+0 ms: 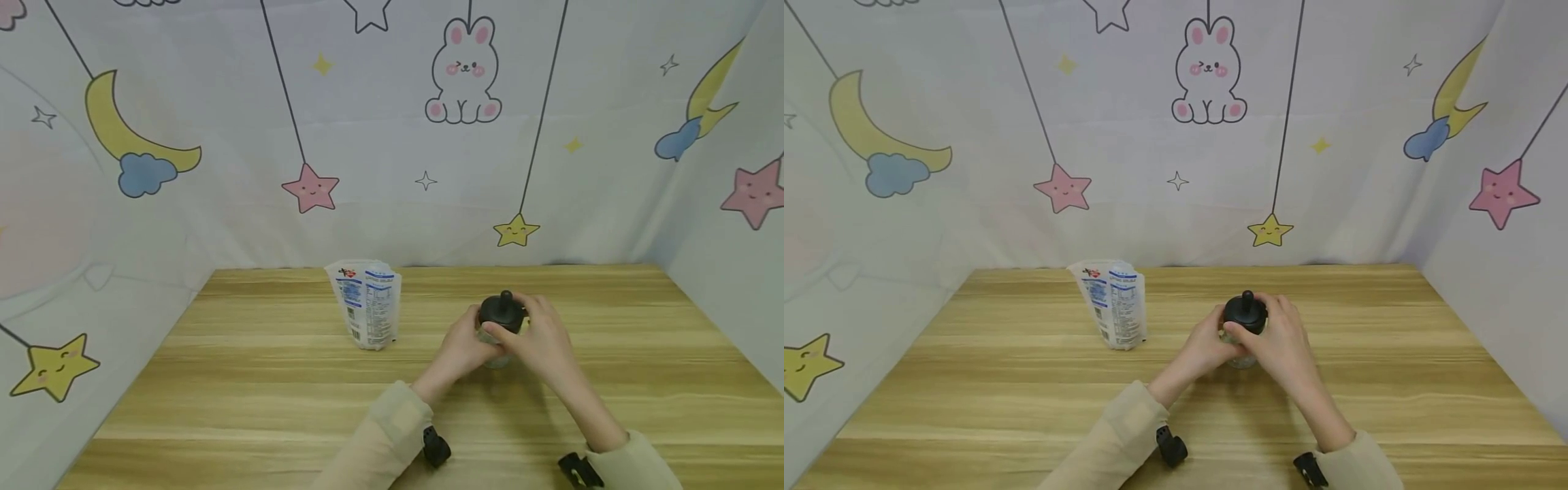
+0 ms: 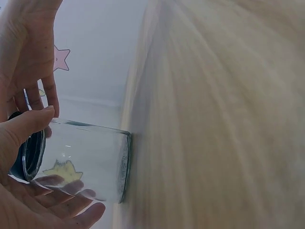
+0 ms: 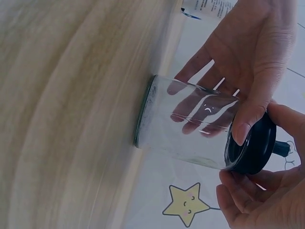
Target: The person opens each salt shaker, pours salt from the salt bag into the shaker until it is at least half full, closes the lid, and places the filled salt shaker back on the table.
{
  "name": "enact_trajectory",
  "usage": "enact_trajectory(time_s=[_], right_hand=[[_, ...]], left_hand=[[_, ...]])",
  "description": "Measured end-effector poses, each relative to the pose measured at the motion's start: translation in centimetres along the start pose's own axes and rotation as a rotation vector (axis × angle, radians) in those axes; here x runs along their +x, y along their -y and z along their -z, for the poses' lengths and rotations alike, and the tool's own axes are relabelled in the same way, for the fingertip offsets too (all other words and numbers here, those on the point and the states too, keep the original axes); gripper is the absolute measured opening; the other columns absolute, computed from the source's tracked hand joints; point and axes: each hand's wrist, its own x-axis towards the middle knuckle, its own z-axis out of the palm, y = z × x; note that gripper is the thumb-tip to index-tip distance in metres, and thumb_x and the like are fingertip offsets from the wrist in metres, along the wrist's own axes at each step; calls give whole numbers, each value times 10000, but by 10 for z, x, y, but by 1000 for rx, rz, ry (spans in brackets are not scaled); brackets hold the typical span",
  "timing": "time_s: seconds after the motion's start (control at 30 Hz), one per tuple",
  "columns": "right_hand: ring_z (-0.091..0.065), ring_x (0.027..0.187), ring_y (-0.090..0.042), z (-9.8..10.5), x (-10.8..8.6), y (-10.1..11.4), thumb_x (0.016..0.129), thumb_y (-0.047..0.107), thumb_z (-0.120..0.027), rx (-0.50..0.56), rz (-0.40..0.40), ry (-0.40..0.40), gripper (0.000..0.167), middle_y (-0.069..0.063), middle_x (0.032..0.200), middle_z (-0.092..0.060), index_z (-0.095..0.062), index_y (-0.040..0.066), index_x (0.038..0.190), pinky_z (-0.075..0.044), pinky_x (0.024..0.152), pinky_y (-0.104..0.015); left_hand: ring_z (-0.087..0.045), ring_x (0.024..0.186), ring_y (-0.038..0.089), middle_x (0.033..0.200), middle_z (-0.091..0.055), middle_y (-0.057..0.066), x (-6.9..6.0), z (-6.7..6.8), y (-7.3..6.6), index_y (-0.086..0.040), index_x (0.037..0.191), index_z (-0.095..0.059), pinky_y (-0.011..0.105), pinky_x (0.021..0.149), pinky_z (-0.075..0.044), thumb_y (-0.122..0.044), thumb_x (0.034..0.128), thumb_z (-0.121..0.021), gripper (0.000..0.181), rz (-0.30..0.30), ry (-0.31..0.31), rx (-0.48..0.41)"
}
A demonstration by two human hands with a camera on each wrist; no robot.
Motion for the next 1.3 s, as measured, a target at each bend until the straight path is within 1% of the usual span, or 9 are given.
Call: enact_trajectory(time_s=[0.23,0.37,0.53,0.63,0.87,1.03,1.13,1.2,1.3], right_hand=[[-491,1169,-427,-2,1,-2,838,433,-717,1,6,-16,762,-255,1268,-514,-455,-50,1366,-425,920,-574],[-501,1164,-423,-3,2,-4,840,397,-725,1,17,-30,730,-246,1245,-526,-467,-49,1358,-426,937,-578],[-511,1155,-422,-4,2,-6,840,395,-726,1,32,-37,726,-239,1230,-533,-474,-54,1352,-431,932,-575],[-518,1143,-417,-4,3,-6,841,401,-722,7,39,-36,727,-230,1221,-538,-475,-56,1351,-436,920,-569],[-521,1150,-427,-3,4,-8,832,397,-732,14,63,-43,719,-229,1228,-548,-496,-64,1329,-432,924,-573],[-524,1145,-426,-3,5,-10,824,396,-740,11,73,-48,718,-232,1223,-557,-507,-68,1320,-434,922,-569],[-524,1146,-423,-3,5,-11,822,405,-740,15,76,-48,716,-225,1222,-559,-513,-59,1318,-433,921,-568],[-526,1145,-422,-3,6,-13,823,404,-739,20,82,-45,706,-220,1222,-560,-519,-51,1316,-435,916,-569],[-535,1140,-419,-3,7,-15,827,374,-742,39,96,-28,667,-210,1219,-564,-533,-38,1308,-444,903,-565]], left_hand=[[-615,1090,240,1166,-663,81,2,0,2,-128,1237,-567,373,873,-502,-271,745,-822,572,-12,-26,46],[-612,1060,231,1160,-667,79,3,2,1,-139,1233,-578,337,822,-507,-293,735,-826,577,-10,-20,72],[-605,1040,213,1152,-671,62,3,4,2,-145,1221,-589,307,801,-506,-293,736,-824,559,-19,-11,84],[-605,1022,204,1147,-674,52,4,4,3,-148,1213,-597,292,790,-501,-290,739,-819,542,-38,-6,92],[-616,1062,217,1181,-677,28,7,6,5,-155,1219,-605,316,835,-508,-294,742,-816,539,-56,4,111],[-605,929,158,1084,-692,26,8,8,3,-149,1170,-616,262,739,-475,-316,739,-814,502,-61,19,159],[-601,886,144,1054,-696,32,9,8,3,-141,1149,-621,246,706,-464,-316,734,-818,491,-70,26,165],[-619,912,156,1069,-701,33,9,9,4,-144,1150,-623,253,726,-481,-314,730,-821,494,-74,30,161],[-642,1014,204,1130,-700,37,10,10,4,-158,1170,-626,303,808,-516,-305,728,-823,507,-67,39,138]])
